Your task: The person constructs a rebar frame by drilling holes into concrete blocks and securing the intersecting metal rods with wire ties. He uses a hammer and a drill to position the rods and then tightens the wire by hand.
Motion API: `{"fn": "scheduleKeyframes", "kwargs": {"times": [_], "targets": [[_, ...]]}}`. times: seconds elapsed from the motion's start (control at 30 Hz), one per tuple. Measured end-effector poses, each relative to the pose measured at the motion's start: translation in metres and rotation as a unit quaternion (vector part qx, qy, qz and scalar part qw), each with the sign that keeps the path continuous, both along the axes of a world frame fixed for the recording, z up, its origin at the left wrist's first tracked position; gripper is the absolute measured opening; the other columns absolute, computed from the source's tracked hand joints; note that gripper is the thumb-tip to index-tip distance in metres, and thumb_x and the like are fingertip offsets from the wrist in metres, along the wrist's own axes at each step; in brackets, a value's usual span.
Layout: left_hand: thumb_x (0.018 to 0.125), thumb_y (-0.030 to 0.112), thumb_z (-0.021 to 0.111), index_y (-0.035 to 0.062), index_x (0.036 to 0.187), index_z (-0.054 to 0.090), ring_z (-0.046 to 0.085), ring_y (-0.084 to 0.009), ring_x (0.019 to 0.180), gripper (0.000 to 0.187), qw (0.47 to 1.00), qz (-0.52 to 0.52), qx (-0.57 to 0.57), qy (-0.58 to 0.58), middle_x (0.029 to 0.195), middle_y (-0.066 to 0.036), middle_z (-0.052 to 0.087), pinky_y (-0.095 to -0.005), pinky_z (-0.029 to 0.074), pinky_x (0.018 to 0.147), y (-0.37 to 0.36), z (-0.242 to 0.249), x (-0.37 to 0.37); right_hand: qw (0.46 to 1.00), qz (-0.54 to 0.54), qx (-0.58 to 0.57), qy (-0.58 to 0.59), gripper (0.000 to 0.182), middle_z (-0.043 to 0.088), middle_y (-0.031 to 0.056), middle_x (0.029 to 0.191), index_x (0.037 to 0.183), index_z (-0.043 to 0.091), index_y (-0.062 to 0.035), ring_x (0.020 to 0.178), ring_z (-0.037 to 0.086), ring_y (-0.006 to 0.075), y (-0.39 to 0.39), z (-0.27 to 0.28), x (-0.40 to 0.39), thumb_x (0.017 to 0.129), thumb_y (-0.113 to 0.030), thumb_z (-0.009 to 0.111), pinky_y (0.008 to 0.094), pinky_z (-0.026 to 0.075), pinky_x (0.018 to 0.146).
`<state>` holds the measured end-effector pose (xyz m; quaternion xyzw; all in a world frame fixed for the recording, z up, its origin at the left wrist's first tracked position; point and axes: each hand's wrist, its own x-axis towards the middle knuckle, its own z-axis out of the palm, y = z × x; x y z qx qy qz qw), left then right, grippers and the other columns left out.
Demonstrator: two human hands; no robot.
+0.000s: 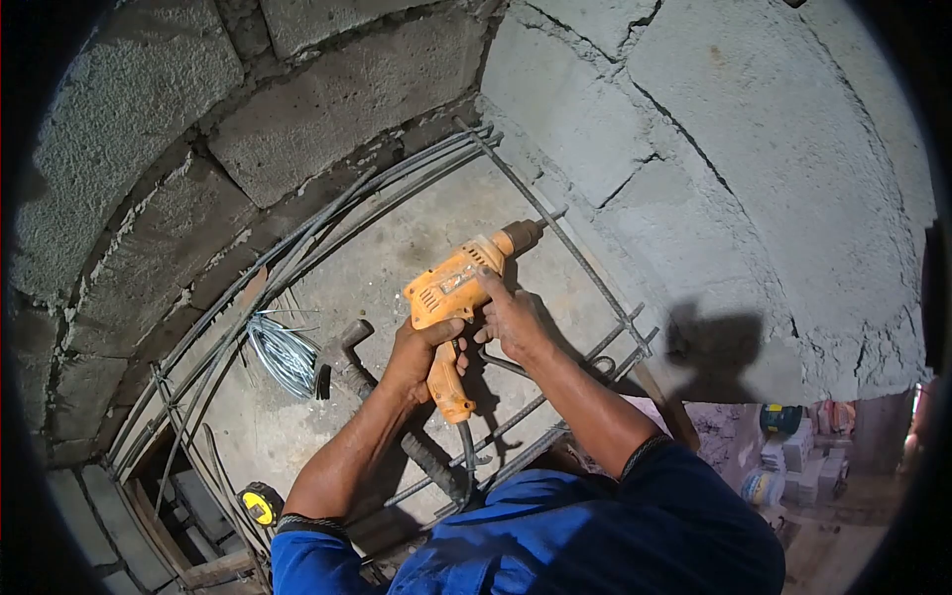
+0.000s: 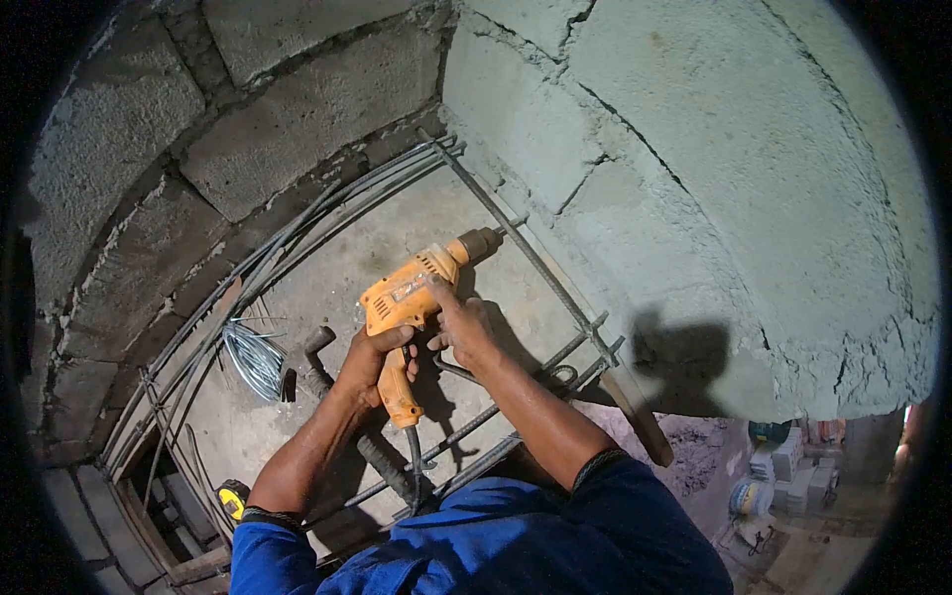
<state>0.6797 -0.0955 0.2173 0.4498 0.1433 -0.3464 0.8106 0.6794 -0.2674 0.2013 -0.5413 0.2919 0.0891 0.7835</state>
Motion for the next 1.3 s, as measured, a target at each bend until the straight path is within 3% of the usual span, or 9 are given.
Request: {"fn": "scheduleKeyframes", "kwargs": {"times": [0.23, 0.37, 0.43, 0.73, 0.77, 0.83, 1.3], "targets": [[0.085, 0.011, 0.072, 0.0040, 0.116, 0.052, 0.061, -0.0184, 0.050, 0.037, 1.000, 0.007, 0.000, 0.007, 0.075, -0.008, 0.062, -0.0305, 0.055, 0.043, -0.001, 0.002, -0.001, 1.000, -0.008, -0.014, 0.012, 0.077, 0.053, 0.0124, 0.090, 0.109, 0.053, 0.0136, 0.064, 0.060, 0.0181, -0.002, -0.013, 0.001, 0.081, -0.055, 0.076, 0.0258, 0.051, 0.041], [0.085, 0.011, 0.072, 0.0036, 0.118, 0.052, 0.061, -0.0181, 0.051, 0.039, 1.000, 0.003, 0.000, 0.009, 0.076, -0.008, 0.062, -0.0301, 0.055, 0.043, 0.000, 0.000, -0.001, 1.000, 0.007, -0.026, -0.002, 0.078, 0.054, 0.0119, 0.085, 0.106, 0.058, 0.0110, 0.065, 0.058, 0.0178, -0.002, -0.012, 0.000, 0.080, -0.061, 0.073, 0.0278, 0.052, 0.048], [0.085, 0.011, 0.072, 0.0031, 0.118, 0.052, 0.061, -0.0181, 0.052, 0.040, 1.000, 0.005, 0.001, 0.007, 0.076, -0.008, 0.062, -0.0302, 0.055, 0.043, 0.000, -0.002, -0.001, 1.000, -0.001, -0.002, 0.004, 0.080, 0.053, 0.0133, 0.090, 0.110, 0.051, 0.0159, 0.065, 0.060, 0.0183, -0.004, -0.017, 0.002, 0.081, -0.055, 0.075, 0.0257, 0.052, 0.041], [0.085, 0.009, 0.072, 0.0007, 0.115, 0.055, 0.060, -0.0180, 0.050, 0.035, 1.000, 0.011, -0.002, 0.013, 0.075, -0.008, 0.060, -0.0308, 0.055, 0.042, -0.001, 0.000, 0.000, 1.000, 0.002, -0.011, 0.010, 0.091, 0.049, 0.0159, 0.094, 0.113, 0.043, 0.0177, 0.066, 0.060, 0.0193, -0.005, -0.025, 0.003, 0.079, -0.059, 0.076, 0.0258, 0.053, 0.041], [0.085, 0.009, 0.072, 0.0007, 0.115, 0.055, 0.060, -0.0180, 0.050, 0.035, 1.000, 0.011, -0.002, 0.014, 0.075, -0.008, 0.060, -0.0308, 0.055, 0.042, -0.001, 0.000, 0.000, 1.000, 0.002, -0.011, 0.010, 0.091, 0.049, 0.0159, 0.094, 0.113, 0.043, 0.0177, 0.066, 0.060, 0.0193, -0.004, -0.025, 0.003, 0.079, -0.059, 0.076, 0.0258, 0.053, 0.041], [0.085, 0.008, 0.071, 0.0009, 0.114, 0.055, 0.060, -0.0180, 0.050, 0.034, 1.000, 0.011, 0.002, 0.014, 0.076, -0.009, 0.061, -0.0308, 0.055, 0.042, -0.001, 0.000, -0.001, 0.999, -0.007, -0.038, 0.018, 0.071, 0.057, 0.0093, 0.079, 0.105, 0.059, 0.0085, 0.060, 0.057, 0.0150, -0.003, -0.023, 0.002, 0.083, -0.058, 0.071, 0.0270, 0.050, 0.044], [0.086, 0.011, 0.072, 0.0032, 0.117, 0.053, 0.061, -0.0187, 0.050, 0.037, 1.000, 0.009, 0.004, 0.010, 0.075, -0.007, 0.062, -0.0301, 0.054, 0.043, -0.002, 0.000, 0.000, 0.999, -0.007, -0.031, 0.007, 0.078, 0.055, 0.0129, 0.082, 0.107, 0.056, 0.0116, 0.064, 0.058, 0.0175, -0.002, -0.014, 0.001, 0.082, -0.060, 0.072, 0.0284, 0.051, 0.047]]}}
